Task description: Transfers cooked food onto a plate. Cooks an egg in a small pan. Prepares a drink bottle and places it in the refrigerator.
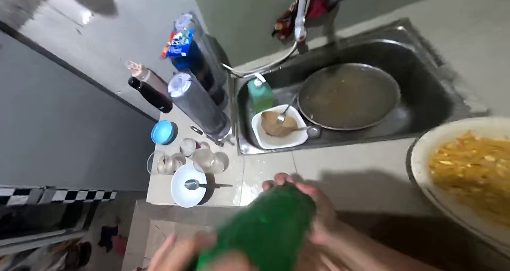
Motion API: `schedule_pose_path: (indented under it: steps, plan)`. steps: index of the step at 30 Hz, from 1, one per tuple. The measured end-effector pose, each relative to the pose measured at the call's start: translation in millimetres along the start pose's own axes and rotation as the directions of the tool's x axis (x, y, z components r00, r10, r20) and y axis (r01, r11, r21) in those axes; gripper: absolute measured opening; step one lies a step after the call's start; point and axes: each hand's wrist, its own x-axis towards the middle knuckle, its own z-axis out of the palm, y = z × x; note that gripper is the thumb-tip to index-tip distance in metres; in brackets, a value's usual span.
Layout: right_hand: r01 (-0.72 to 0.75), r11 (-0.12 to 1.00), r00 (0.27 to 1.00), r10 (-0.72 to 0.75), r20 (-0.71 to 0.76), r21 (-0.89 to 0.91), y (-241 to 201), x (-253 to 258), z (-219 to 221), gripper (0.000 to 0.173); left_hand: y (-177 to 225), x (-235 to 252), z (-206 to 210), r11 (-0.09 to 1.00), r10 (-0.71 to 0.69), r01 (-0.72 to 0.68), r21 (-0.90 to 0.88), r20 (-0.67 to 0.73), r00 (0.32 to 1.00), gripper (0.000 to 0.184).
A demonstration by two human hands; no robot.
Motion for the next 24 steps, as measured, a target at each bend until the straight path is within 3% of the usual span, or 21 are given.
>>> schedule_pose_path:
  steps: [2,4,6,7,9,11,13,14,16,20,22,24]
  plan:
    - [-0.064,0.993,0.982,0.045,-0.184,-0.100,-6.1,15.2,-10.2,0.036,-55.4,18.9,28.2,0.993,-0.067,0.059,-0.101,-0.078,0.995,0.037]
    - [-0.200,0.972,0.927,0.148,-0.344,-0.121,-10.1,23.6,-10.7,0.035,-112.5,44.7,36.0,0.942,-0.217,0.203,-0.267,-0.022,0.976,0.040]
    - [-0.346,0.935,0.849,0.277,-0.451,-0.077,10.7,5.7,-7.1,0.034,-117.4,35.1,33.6,0.868,-0.385,0.384,-0.315,0.061,0.921,0.037]
    - [-0.376,0.924,0.836,0.309,-0.454,-0.064,13.6,9.1,-1.3,0.035,-116.0,36.5,27.9,0.863,-0.408,0.394,-0.316,0.025,0.913,0.036]
    - [-0.390,0.920,0.859,0.353,-0.371,-0.028,16.7,18.5,3.1,0.036,-111.6,31.3,20.7,0.905,-0.370,0.317,-0.285,-0.158,0.915,0.032]
    - [-0.378,0.925,0.902,0.379,-0.205,0.043,21.1,25.8,1.1,0.037,-109.6,14.3,20.8,0.980,-0.190,0.145,-0.137,-0.414,0.890,0.030]
    - [-0.369,0.926,0.927,0.373,-0.034,0.086,28.4,40.0,2.8,0.034,-111.1,-2.3,21.8,0.999,0.004,0.020,0.030,-0.636,0.771,0.032]
    - [-0.373,0.924,0.928,0.373,0.019,0.083,33.0,47.4,8.1,0.032,-111.8,-12.9,21.5,0.996,0.035,0.033,0.084,-0.696,0.717,0.033]
    - [-0.403,0.914,0.915,0.402,0.038,0.052,45.2,59.4,25.4,0.030,-113.7,-36.4,22.0,0.978,-0.054,0.188,0.091,-0.759,0.648,0.041]
    - [-0.551,0.834,0.834,0.551,0.008,-0.027,87.8,75.2,52.5,0.034,-119.6,-76.4,8.8,0.861,-0.390,0.506,-0.050,-0.704,0.593,0.093]
    - [-0.615,0.784,0.787,0.616,-0.011,-0.081,104.7,80.2,63.2,0.036,-135.7,-100.1,0.0,0.832,-0.469,0.534,-0.151,-0.704,0.532,0.105]
    - [-0.650,0.742,0.755,0.655,-0.032,-0.164,117.0,84.8,80.0,0.040,-155.2,-125.8,-5.3,0.820,-0.505,0.505,-0.268,-0.754,0.420,0.107]
